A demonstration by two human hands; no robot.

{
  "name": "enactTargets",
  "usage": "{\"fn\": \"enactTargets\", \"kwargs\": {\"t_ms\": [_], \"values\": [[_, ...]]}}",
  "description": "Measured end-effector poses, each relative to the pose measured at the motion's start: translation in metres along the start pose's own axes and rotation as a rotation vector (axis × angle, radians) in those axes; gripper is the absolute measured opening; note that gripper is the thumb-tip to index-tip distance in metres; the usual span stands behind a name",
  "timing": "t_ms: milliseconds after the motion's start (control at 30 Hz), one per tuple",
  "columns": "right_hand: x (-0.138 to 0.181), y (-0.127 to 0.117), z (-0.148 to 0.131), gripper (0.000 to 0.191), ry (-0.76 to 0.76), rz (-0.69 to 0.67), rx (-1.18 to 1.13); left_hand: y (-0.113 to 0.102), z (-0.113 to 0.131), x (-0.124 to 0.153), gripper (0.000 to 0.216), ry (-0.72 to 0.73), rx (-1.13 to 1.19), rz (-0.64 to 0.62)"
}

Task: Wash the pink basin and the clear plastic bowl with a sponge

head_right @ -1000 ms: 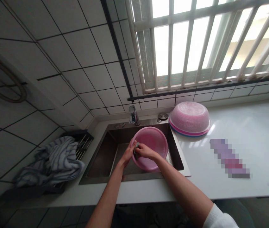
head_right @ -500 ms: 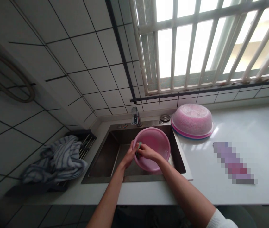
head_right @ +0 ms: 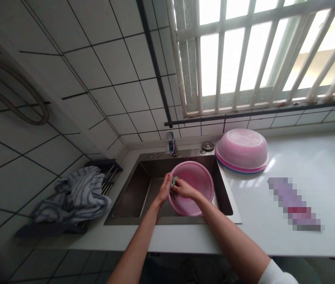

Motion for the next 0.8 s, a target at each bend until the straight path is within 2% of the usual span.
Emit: {"fn": "enactTargets", "kwargs": {"t_ms": [100, 167, 200, 233, 300, 367, 433, 500, 600, 667, 800], "values": [[-0.001, -0.028, -0.003, 0.025, -0.004, 0.21, -0.05, 0.006, 0.007, 0.001, 0.05, 0.043, 0.096, -0.027], [0.002, -0.045, -0.009, 0.023, -0.038, 0.343, -0.042, 0.013, 0.005, 0.001, 0.046, -0.002, 0.202, -0.081], [0.003, -0.048, -0.013, 0.023, -0.059, 0.362, -0.022, 0.015, 0.003, 0.002, 0.044, -0.04, 0.25, -0.107], [0.004, -0.045, -0.016, 0.023, -0.074, 0.34, 0.003, 0.017, 0.001, 0.003, 0.043, -0.079, 0.289, -0.125], [0.003, -0.029, -0.019, 0.023, -0.087, 0.206, 0.048, 0.014, -0.003, 0.004, 0.043, -0.134, 0.337, -0.116], [0.003, -0.008, -0.02, 0.021, -0.088, 0.05, 0.069, 0.008, -0.007, 0.004, 0.047, -0.159, 0.353, -0.06], [0.004, 0.003, -0.018, 0.021, -0.081, -0.021, 0.074, 0.004, -0.013, 0.003, 0.055, -0.182, 0.35, -0.012], [0.002, -0.003, -0.016, 0.023, -0.053, 0.037, 0.054, 0.006, -0.017, 0.001, 0.064, -0.187, 0.314, -0.009], [0.004, -0.034, -0.014, 0.027, -0.022, 0.281, 0.007, 0.014, -0.014, -0.001, 0.07, -0.112, 0.216, -0.074], [0.008, -0.051, -0.019, 0.026, -0.047, 0.396, 0.037, 0.019, -0.01, -0.001, 0.072, -0.068, 0.171, -0.118], [0.011, -0.053, -0.027, 0.024, -0.062, 0.4, 0.229, 0.019, -0.007, -0.001, 0.073, -0.037, 0.159, -0.136]]}}
Point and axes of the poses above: each hand's wrist, its own x-axis away from the middle knuckle, its own y-axis out of the palm, z = x × y, the point moved 10 cm from there along -x, towards the middle knuckle, and after that the axes turned 2 degrees about x, right-handed, at the moved point
